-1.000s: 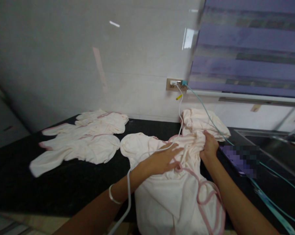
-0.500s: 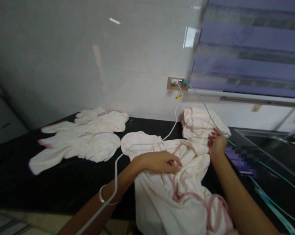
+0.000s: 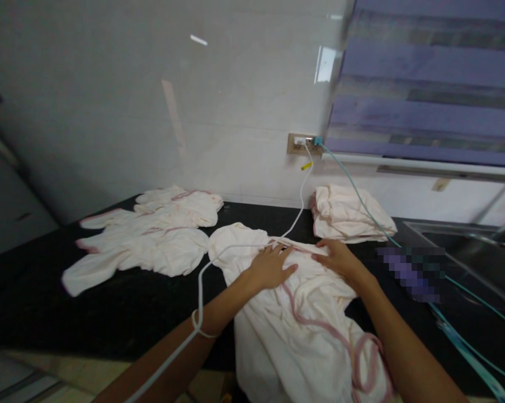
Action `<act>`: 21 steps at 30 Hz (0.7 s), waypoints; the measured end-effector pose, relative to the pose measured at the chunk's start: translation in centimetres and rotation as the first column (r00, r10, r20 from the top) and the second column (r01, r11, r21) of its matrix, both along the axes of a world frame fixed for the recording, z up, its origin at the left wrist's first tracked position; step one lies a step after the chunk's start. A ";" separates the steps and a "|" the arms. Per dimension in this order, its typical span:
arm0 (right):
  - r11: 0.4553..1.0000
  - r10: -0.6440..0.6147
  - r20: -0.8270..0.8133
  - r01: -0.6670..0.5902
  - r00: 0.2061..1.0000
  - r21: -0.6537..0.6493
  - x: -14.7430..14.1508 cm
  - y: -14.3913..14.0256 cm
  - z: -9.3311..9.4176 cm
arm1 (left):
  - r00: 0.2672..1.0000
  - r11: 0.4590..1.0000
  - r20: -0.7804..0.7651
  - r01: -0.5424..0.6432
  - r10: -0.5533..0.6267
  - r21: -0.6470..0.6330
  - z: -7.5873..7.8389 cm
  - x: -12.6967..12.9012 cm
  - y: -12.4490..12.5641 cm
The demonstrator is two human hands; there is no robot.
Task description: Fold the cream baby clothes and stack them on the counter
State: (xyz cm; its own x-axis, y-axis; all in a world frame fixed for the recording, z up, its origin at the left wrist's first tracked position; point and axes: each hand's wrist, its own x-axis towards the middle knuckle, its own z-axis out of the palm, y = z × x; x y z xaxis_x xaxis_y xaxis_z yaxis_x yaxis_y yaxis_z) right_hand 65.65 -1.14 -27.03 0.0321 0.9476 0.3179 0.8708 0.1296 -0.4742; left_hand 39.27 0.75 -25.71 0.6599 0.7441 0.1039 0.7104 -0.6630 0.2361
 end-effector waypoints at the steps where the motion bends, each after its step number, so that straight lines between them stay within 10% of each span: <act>1: 0.999 -0.034 -0.021 0.034 0.999 0.016 0.3 0.0 -0.1 | 1.000 1.000 -0.019 -0.008 0.008 -0.003 0.0 -0.1 0.2; 8: 0.955 -0.086 -0.071 0.103 0.994 0.279 1.5 -0.2 1.7 | 0.998 1.000 -0.067 -0.011 0.010 -0.013 0.1 -0.9 1.1; 13: 0.692 -0.364 -0.352 0.503 0.862 0.518 2.7 -1.0 3.5 | 0.994 0.997 -0.080 -0.076 0.078 0.026 0.2 -1.7 1.6; 17: 0.499 -0.417 -0.658 0.763 0.628 0.412 4.0 -0.3 3.1 | 0.996 0.993 -0.026 -0.087 0.089 0.078 0.2 -1.7 1.7; 21: 0.586 -0.311 -0.865 0.796 0.394 0.152 5.7 0.8 1.9 | 0.989 0.986 0.028 -0.145 0.143 0.086 0.3 -1.9 2.0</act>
State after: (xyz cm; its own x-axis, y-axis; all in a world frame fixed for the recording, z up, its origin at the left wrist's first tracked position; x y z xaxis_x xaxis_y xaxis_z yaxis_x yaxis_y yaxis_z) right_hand 71.31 -0.34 -25.10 0.9129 0.3076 0.2684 0.2286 0.1595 -0.9604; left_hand 37.40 2.78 -25.36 0.5431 0.8188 0.1862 0.7955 -0.5727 0.1982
